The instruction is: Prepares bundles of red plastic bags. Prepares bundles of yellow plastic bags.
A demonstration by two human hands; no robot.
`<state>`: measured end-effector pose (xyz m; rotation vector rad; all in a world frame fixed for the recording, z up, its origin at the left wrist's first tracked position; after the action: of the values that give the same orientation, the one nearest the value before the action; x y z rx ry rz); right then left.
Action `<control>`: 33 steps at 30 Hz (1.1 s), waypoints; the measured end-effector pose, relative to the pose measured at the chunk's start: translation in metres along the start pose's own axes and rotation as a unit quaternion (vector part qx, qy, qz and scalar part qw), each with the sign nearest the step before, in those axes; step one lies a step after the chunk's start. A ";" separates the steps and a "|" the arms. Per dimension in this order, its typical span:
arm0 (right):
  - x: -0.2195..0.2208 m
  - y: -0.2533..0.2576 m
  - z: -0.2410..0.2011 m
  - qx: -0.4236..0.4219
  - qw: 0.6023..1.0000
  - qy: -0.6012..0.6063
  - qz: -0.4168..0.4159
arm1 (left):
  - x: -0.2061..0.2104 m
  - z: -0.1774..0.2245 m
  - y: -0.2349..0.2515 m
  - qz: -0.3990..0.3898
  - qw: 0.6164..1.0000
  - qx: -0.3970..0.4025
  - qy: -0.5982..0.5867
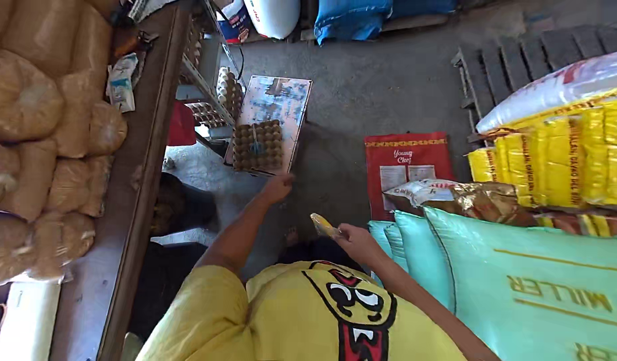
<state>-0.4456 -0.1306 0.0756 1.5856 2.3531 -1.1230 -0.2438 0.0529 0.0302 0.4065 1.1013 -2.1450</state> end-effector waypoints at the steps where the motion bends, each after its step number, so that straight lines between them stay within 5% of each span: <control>1: -0.005 0.011 -0.011 -0.028 0.999 0.000 -0.019 | 0.018 0.012 -0.020 -0.064 0.997 0.041 -0.013; 4: -0.014 0.038 -0.053 -0.114 0.989 -0.004 -0.097 | 0.056 0.036 -0.087 -0.168 0.969 0.180 -0.028; 6: -0.007 0.049 -0.089 -0.181 0.966 -0.044 -0.179 | 0.055 0.033 -0.127 -0.083 0.981 0.170 -0.049; 10: 0.035 0.042 -0.156 -0.324 0.870 -0.152 -0.338 | 0.055 0.002 -0.221 0.184 0.973 -0.004 -0.139; 13: 0.084 0.005 -0.192 -0.409 0.746 -0.223 -0.476 | 0.093 -0.006 -0.309 0.358 0.909 -0.068 -0.201; 16: 0.144 -0.042 -0.207 -0.483 0.610 -0.297 -0.554 | 0.142 -0.003 -0.399 0.517 0.807 -0.146 -0.246; 19: 0.198 -0.099 -0.217 -0.551 0.536 -0.320 -0.554 | 0.201 0.006 -0.481 0.655 0.689 -0.217 -0.220; 22: 0.243 -0.154 -0.229 -0.631 0.519 -0.222 -0.532 | 0.250 0.013 -0.554 0.730 0.591 -0.265 -0.216; 27: 0.307 -0.219 -0.237 -0.684 0.540 -0.086 -0.483 | 0.300 -0.002 -0.669 0.787 0.519 -0.212 -0.256; 30: 0.333 -0.239 -0.229 -0.733 0.525 -0.055 -0.429 | 0.293 -0.031 -0.736 0.797 0.488 -0.261 -0.242; 33: 0.340 -0.246 -0.225 -0.778 0.508 -0.041 -0.367 | 0.249 -0.081 -0.787 0.779 0.498 -0.293 -0.242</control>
<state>-0.7358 0.2214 0.2130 -0.1818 2.2737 0.9829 -0.9727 0.3325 0.3119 0.2198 0.5036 -0.1181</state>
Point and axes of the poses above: each hand's wrist, its own y-axis towards the middle knuckle, its own x-axis out of the palm, z = x × y, the point moved 7 cm from there along y, towards the middle knuckle, and after that the axes turned 10 degrees about -x, right-handed, at the moved point
